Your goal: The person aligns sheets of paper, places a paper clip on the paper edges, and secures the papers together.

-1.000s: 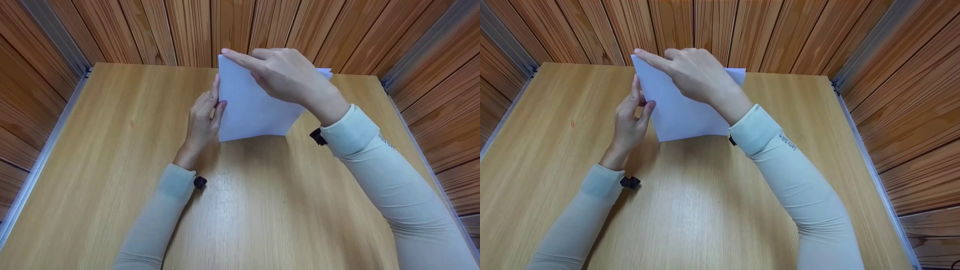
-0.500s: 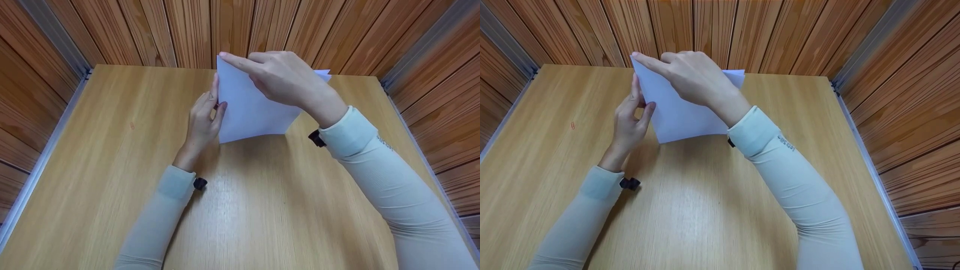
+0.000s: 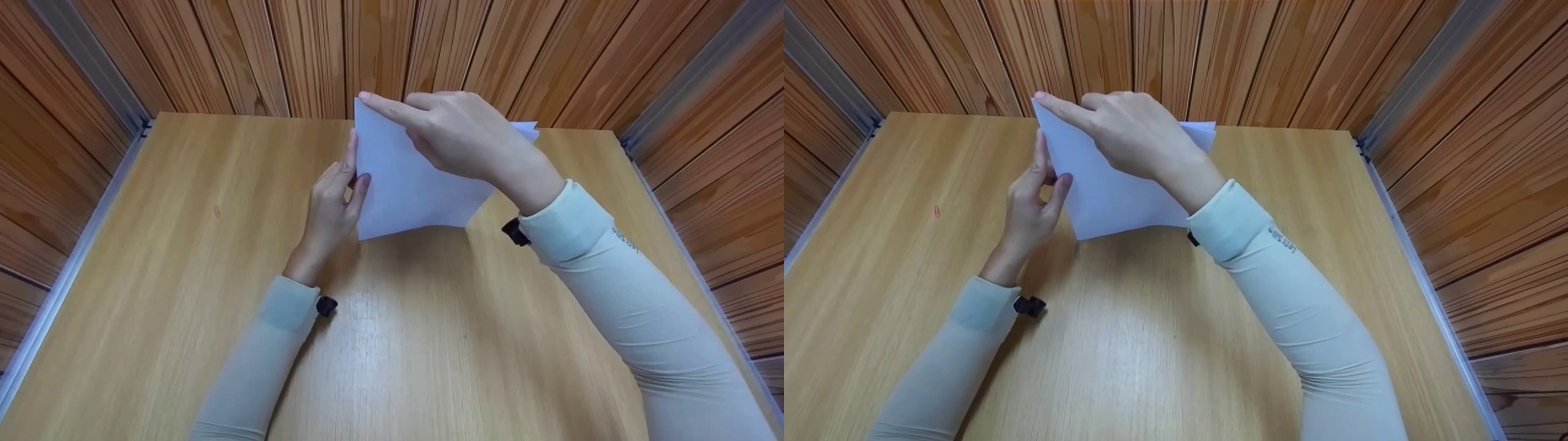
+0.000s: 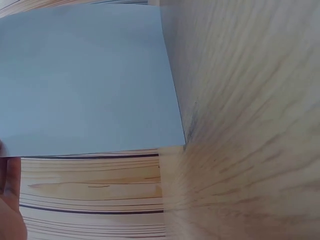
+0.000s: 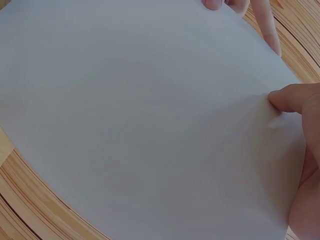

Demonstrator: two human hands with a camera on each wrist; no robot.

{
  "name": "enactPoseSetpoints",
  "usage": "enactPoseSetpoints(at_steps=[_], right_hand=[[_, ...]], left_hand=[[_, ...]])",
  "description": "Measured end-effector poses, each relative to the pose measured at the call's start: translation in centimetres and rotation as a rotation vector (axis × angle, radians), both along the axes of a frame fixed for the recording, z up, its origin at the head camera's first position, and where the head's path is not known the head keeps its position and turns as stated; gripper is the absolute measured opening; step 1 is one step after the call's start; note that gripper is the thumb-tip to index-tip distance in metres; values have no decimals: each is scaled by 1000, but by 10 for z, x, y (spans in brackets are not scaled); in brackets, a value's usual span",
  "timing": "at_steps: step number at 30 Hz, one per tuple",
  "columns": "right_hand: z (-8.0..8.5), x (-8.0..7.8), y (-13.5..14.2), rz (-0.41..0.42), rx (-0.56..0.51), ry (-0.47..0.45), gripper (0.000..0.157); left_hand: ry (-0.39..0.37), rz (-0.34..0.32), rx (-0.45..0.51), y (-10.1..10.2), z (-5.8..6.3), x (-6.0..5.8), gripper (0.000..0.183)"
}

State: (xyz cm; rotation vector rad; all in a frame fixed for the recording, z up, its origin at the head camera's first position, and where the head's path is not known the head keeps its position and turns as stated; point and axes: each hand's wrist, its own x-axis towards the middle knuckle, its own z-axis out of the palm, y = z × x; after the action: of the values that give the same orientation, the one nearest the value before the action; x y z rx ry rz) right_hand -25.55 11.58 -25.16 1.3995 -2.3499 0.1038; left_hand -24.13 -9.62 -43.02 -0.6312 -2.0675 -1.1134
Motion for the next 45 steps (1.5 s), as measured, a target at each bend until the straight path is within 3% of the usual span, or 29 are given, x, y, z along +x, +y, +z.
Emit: enactPoseSetpoints(at_steps=[9,19,33,45], right_hand=[[0,0,1,-4,9,-5,60],[1,1,1,-32,14,2,62],[1,-1,4,-52,31,75,62],[-1,-1,14,-66,28,70,60]], left_hand=[[-20,-16,10,0,-5,-1,58],[4,11,18,0,-5,-1,56],[22,19,6,0,-3,-2,57],[-21,25,-12,-1,-3,0,60]])
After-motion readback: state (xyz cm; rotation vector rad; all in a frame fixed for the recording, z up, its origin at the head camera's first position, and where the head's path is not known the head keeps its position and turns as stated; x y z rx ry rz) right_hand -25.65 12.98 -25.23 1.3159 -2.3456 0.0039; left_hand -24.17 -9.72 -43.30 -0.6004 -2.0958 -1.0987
